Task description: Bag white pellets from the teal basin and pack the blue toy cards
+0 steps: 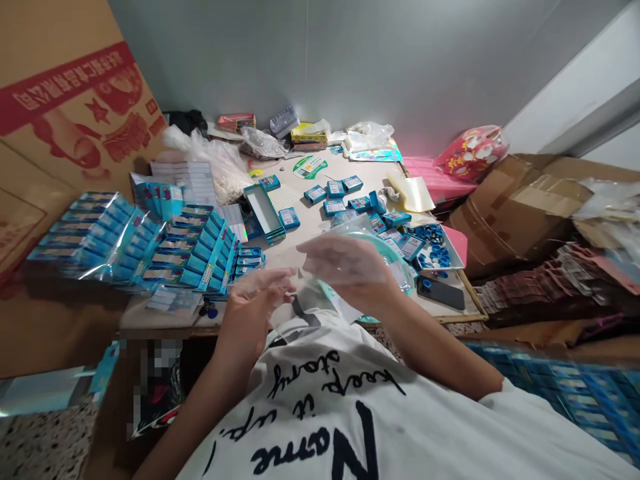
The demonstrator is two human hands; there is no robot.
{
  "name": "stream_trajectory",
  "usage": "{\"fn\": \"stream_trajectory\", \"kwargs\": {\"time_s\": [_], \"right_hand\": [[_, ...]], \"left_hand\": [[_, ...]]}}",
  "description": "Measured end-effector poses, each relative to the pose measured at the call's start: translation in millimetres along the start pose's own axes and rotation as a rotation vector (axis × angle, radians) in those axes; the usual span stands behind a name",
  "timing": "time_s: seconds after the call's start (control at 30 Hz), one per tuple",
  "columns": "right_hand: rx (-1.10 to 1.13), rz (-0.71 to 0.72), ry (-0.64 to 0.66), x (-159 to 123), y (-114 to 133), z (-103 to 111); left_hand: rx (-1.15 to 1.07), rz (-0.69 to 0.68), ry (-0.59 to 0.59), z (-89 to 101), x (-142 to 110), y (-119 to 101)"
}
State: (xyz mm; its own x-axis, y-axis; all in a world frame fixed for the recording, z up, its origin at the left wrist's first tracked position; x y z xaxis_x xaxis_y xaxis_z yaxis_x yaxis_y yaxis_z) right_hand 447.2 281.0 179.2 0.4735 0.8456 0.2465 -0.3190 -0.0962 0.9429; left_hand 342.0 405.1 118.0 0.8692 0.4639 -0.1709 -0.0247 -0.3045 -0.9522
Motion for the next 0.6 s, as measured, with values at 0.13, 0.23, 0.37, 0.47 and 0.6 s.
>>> {"fn": "stream_trajectory", "kwargs": {"time_s": [0.13, 0.23, 0.37, 0.47, 0.6], "right_hand": [[-0.123, 0.052, -0.262, 1, 9, 18], [-0.362, 0.144, -0.569, -4, 13, 42], [-0.271, 0.105, -0.342, 11, -9, 54], [-0.081, 0.036, -0.028, 22, -20, 49], [0.101, -0.048, 0.276, 28, -18, 44]], "left_hand": [[-0.112, 0.021, -0.028, 7.3, 0, 6], [-0.197, 0.004, -0.106, 11.0, -1, 0], [-0.214, -0.029, -0.129, 12.3, -3, -11], [-0.154, -0.040, -0.072, 15.2, -1, -15], [0.051, -0.162, -0.121, 28.5, 1, -24]]}}
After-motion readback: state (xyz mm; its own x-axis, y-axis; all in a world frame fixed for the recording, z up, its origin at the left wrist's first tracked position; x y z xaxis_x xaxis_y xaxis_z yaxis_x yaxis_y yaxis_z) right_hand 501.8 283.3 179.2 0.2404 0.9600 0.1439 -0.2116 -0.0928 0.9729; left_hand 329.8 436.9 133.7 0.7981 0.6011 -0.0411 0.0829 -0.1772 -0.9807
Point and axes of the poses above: each hand's wrist, its own x-axis towards the middle knuckle, its own z-axis out of the back of the hand, y = z × x, the point moved 6 cm from there along x, towards the middle knuckle, and after that the axes turned 9 degrees about y, right-handed, at the moved point
